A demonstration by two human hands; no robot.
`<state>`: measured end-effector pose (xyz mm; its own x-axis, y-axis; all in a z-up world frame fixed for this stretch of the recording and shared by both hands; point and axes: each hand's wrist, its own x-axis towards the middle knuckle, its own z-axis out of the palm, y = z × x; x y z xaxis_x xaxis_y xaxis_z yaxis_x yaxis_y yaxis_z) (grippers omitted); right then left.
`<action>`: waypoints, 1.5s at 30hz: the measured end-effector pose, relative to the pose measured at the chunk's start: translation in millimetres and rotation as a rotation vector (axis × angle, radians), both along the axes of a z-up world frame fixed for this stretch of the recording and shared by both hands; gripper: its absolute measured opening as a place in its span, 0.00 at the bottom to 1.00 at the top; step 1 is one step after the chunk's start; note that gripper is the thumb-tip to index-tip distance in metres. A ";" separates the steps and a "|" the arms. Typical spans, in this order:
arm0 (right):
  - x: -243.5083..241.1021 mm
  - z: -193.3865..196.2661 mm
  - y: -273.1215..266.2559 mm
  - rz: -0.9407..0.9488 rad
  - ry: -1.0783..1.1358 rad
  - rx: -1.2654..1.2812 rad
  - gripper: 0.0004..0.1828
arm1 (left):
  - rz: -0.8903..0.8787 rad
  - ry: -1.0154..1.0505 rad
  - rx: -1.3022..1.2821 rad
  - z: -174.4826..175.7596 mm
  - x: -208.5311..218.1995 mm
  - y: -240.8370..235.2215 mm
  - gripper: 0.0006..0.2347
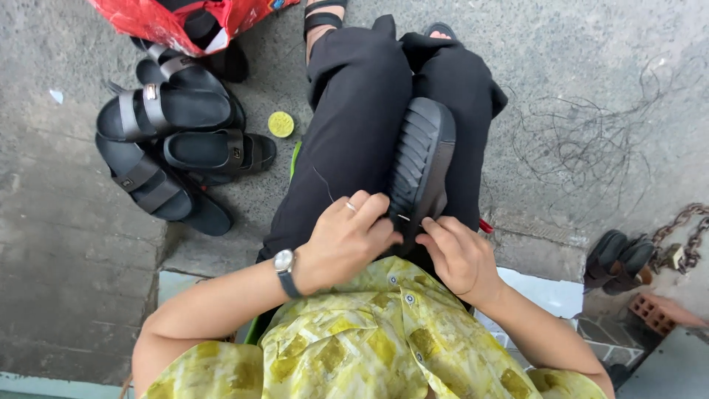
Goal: Hand-stitching the sole of a sandal to its upper part using a needle and thread for repair.
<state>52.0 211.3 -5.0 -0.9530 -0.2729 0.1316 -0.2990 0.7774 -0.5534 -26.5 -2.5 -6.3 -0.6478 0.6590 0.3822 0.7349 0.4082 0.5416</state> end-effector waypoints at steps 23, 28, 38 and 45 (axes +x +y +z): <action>-1.4 58.8 36.0 0.187 -0.163 0.341 0.17 | -0.105 -0.099 0.215 -6.7 12.7 23.9 0.05; -5.9 34.4 18.8 0.135 0.125 0.441 0.11 | -0.100 0.163 0.301 -10.3 18.1 13.7 0.05; -3.6 67.0 127.2 -0.435 0.082 0.325 0.08 | 0.017 -0.074 0.127 1.9 10.5 2.0 0.11; -10.8 29.1 28.3 0.033 -0.229 -0.036 0.38 | -0.127 -0.750 0.145 16.7 -9.3 -0.5 0.14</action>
